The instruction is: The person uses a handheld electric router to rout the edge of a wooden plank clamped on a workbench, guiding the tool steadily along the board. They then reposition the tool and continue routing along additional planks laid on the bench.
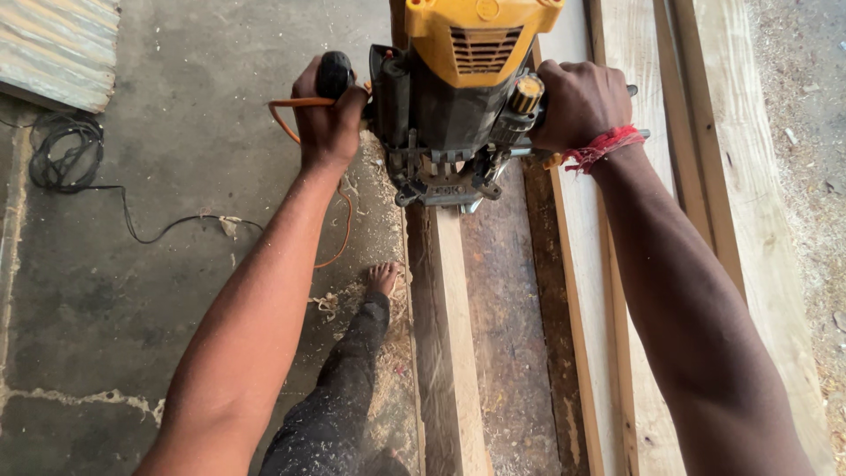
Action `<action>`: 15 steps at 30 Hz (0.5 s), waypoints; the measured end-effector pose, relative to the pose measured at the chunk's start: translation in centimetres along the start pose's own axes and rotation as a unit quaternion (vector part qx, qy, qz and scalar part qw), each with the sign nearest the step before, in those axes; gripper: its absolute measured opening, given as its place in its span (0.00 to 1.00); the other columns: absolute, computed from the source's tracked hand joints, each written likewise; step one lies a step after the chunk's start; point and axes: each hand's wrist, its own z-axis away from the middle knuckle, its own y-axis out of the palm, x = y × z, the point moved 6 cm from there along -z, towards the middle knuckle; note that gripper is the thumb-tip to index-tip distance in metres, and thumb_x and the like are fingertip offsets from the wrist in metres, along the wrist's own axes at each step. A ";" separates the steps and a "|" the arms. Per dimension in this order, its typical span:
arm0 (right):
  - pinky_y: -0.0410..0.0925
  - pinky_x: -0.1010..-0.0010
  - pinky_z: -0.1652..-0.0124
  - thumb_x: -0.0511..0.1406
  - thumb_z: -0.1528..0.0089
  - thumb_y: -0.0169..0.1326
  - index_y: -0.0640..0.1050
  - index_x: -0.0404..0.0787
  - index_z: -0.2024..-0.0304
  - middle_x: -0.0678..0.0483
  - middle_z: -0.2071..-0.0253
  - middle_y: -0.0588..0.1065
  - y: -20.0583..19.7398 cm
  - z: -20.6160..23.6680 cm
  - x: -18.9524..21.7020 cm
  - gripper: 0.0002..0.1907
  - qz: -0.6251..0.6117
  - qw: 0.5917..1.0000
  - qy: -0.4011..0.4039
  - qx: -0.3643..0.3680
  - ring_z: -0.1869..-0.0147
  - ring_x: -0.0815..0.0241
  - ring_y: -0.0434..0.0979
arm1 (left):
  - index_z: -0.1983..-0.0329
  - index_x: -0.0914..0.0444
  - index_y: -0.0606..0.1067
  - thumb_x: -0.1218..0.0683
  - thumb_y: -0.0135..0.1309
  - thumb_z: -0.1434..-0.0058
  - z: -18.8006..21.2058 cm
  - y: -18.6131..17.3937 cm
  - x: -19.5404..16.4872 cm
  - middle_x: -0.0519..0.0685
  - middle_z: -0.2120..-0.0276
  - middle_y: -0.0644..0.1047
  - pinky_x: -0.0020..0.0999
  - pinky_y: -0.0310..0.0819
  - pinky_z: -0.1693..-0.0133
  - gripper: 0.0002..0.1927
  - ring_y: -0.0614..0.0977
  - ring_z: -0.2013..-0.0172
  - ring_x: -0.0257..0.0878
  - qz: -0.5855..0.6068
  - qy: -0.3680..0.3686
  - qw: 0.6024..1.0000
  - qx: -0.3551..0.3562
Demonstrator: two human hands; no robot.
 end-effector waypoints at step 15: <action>0.72 0.57 0.67 0.45 0.52 0.69 0.79 0.40 0.63 0.51 0.71 0.78 0.2 0.0 -0.2 0.21 0.013 1.000 -0.003 -0.013 0.71 0.49 0.80 | 0.70 0.66 0.67 0.56 0.51 0.42 -0.1 0.1 0.3 0.45 0.74 0.68 0.35 0.66 0.65 0.09 0.69 0.70 0.35 0.009 0.007 1.000 0.002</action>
